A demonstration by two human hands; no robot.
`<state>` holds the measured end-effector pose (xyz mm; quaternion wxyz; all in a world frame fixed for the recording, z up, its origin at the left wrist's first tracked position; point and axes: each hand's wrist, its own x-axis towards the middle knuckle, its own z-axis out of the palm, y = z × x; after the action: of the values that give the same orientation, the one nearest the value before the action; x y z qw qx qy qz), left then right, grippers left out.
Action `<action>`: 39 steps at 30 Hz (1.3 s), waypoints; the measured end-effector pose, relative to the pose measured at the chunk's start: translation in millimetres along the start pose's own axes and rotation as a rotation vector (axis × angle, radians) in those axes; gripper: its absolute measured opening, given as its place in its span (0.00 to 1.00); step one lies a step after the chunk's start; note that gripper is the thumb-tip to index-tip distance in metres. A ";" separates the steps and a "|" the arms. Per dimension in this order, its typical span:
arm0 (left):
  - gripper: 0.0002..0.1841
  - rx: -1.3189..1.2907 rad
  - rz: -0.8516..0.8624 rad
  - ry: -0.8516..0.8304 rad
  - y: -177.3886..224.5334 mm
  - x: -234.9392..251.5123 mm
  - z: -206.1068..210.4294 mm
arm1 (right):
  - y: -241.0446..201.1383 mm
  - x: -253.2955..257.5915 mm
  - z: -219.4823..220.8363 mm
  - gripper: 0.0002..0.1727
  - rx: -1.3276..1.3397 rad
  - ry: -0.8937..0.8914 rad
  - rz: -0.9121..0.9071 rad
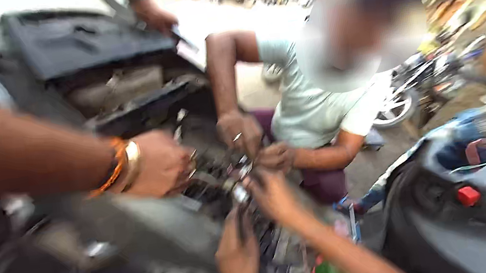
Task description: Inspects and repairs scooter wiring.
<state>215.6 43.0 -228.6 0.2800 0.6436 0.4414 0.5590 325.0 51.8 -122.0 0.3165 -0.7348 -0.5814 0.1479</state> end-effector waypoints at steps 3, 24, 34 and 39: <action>0.26 -0.190 -0.071 -0.068 -4.1 2.0 15.2 | -24.8 7.5 -26.2 0.24 -0.087 -0.142 0.155; 0.38 -0.312 -0.245 -0.070 2.4 4.6 10.1 | 49.5 -3.3 -13.5 0.18 0.184 -0.222 -0.326; 0.39 -0.334 -0.294 -0.046 11.2 3.2 -2.9 | 51.7 -5.4 -3.7 0.07 -0.230 -0.043 -0.627; 0.40 -0.419 -0.344 -0.018 19.9 2.8 -11.6 | 51.1 -5.8 1.5 0.08 -0.290 -0.003 -0.690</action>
<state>209.4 34.9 -207.8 0.5019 0.4923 0.4165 0.5764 361.4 40.5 -156.5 0.2397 -0.5326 -0.8102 -0.0503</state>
